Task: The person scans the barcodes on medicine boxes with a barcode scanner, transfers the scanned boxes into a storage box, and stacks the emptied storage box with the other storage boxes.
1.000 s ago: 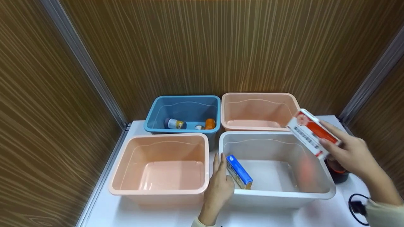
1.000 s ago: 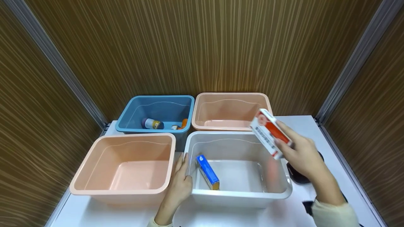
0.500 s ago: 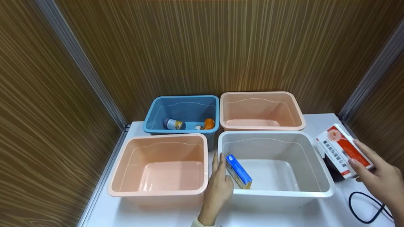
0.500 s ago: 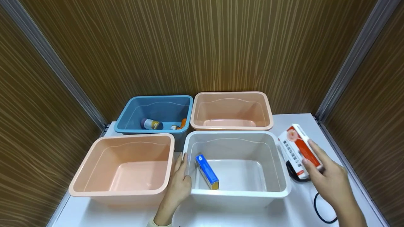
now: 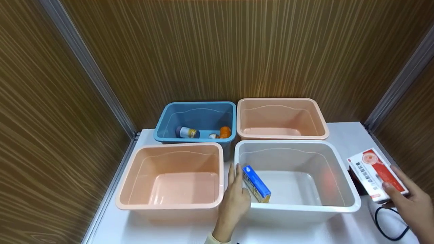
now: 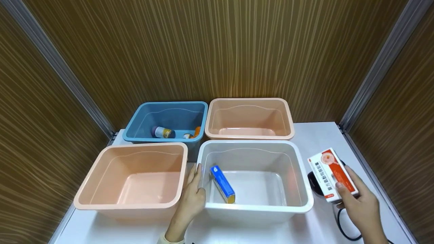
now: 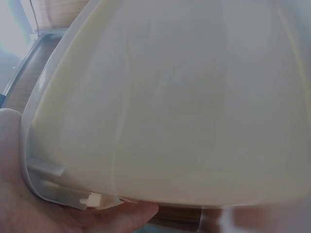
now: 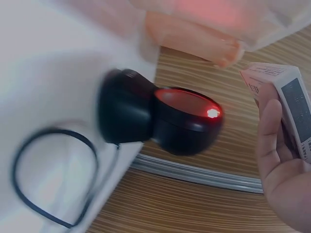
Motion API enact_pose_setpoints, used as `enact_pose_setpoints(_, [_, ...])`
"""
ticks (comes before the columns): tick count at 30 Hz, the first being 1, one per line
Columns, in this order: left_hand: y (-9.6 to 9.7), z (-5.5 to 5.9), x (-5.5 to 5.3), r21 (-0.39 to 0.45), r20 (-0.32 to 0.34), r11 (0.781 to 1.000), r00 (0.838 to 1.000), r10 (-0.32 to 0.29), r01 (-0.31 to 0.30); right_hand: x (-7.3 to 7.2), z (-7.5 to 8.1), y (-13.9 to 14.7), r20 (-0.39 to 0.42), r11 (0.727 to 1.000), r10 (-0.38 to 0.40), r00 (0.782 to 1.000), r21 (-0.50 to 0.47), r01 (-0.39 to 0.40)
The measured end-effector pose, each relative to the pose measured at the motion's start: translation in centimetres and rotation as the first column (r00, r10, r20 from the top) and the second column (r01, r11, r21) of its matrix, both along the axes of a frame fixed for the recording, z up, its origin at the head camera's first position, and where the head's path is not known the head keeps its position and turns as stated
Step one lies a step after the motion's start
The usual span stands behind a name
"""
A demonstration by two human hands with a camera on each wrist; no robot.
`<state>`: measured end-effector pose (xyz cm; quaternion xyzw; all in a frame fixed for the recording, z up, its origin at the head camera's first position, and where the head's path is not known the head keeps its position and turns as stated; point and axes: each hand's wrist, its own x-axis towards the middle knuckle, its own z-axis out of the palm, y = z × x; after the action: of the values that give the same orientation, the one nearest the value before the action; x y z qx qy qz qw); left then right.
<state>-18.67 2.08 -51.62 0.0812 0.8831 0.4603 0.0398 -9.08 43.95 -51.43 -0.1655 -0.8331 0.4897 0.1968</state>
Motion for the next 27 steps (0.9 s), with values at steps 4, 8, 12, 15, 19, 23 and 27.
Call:
enact_pose_setpoints(4, [0.0, -0.2, 0.0, -0.008, -0.035, 1.0, 0.999, -0.006, 0.005, 0.2, -1.9, 0.5, -0.012, 0.958, 0.066, 0.998, -0.279, -0.066])
enact_pose_setpoints(8, [0.0, -0.3, 0.1, -0.008, -0.044, 1.0, 0.999, -0.007, 0.007, 0.2, -3.6, 0.7, -0.012, 0.843, 0.125, 0.992, -0.526, -0.112])
enact_pose_setpoints(12, [-0.1, -0.2, 0.1, -0.004, -0.034, 1.0, 0.999, -0.003, 0.003, 0.0, -5.0, 0.4, 0.132, 0.82, 0.143, 0.981, -0.571, -0.042])
enact_pose_setpoints(15, [0.0, -0.1, 0.1, 0.0, -0.029, 1.0, 1.0, 0.0, 0.0, -0.3, -5.6, 0.1, 0.225, 0.81, 0.147, 0.963, -0.586, 0.013])
enact_pose_setpoints(19, [0.0, -0.1, 0.1, 0.005, -0.02, 1.0, 1.0, 0.002, -0.002, -0.5, -6.0, -0.2, 0.262, 0.785, 0.166, 0.951, -0.618, 0.033])
enact_pose_setpoints(23, [0.0, -0.1, 0.0, 0.005, -0.005, 1.0, 1.0, 0.004, -0.004, -0.7, -6.0, -0.3, 0.296, 0.796, 0.184, 0.937, -0.605, 0.035])
enact_pose_setpoints(27, [0.0, -0.1, -0.1, 0.007, -0.003, 1.0, 1.0, -0.001, 0.001, -0.7, -5.9, -0.2, 0.316, 0.797, 0.175, 0.933, -0.602, 0.055])
